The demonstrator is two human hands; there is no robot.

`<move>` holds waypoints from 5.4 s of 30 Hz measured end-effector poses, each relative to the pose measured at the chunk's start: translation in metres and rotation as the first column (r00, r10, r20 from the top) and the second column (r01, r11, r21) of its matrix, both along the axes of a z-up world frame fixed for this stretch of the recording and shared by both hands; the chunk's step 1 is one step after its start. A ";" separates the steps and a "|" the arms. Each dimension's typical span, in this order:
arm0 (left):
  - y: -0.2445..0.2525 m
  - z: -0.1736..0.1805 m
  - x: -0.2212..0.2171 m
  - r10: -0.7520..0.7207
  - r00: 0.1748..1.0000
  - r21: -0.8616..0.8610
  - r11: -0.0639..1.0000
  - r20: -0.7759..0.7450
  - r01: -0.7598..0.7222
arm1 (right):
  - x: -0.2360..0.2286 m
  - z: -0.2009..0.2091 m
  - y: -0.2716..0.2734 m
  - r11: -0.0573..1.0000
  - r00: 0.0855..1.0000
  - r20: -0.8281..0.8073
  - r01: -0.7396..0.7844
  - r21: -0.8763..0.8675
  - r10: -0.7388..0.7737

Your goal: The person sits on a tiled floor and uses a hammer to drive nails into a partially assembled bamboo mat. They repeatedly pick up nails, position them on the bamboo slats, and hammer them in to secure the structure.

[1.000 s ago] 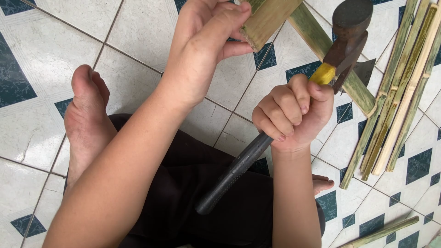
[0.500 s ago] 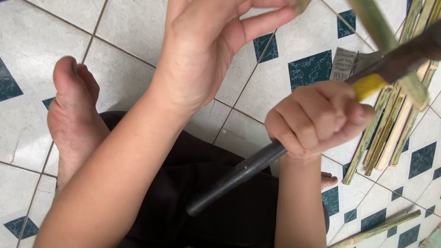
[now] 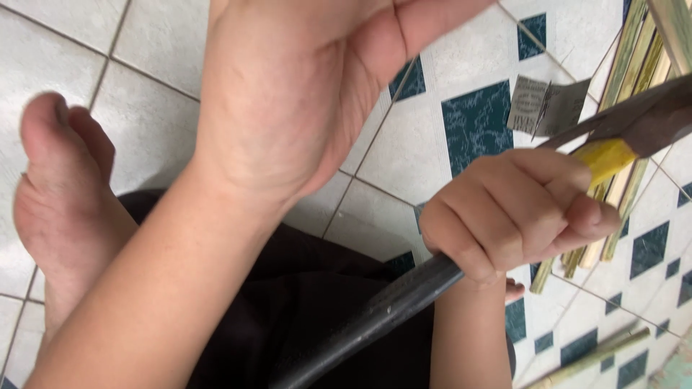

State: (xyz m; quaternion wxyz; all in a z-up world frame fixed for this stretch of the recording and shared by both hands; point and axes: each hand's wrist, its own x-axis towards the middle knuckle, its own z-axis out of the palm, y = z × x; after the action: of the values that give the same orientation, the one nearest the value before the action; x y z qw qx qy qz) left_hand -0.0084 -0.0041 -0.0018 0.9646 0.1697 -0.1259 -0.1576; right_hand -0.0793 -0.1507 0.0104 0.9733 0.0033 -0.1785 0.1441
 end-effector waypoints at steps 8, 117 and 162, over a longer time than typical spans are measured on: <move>-0.006 0.010 0.003 0.000 1.000 0.023 1.000 0.004 0.000 | 0.002 0.000 0.004 0.998 0.999 -0.002 0.049 -0.050 -0.049; -0.028 -0.092 0.035 -0.035 0.870 0.846 -0.253 -0.492 0.469 | 0.024 -0.032 -0.050 0.963 0.923 -0.280 0.238 -0.125 -0.264; -0.041 -0.114 0.040 0.023 0.976 0.825 -0.539 0.218 -0.171 | 0.028 -0.010 -0.010 -0.863 0.982 0.067 -0.123 -0.490 -0.178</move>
State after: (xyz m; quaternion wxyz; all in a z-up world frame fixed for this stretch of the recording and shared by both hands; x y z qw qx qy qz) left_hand 0.0320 -0.0450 -0.1155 0.3243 0.9411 0.0533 -0.0798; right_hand -0.0511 -0.1609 0.0004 0.2684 -0.9355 0.1701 0.1542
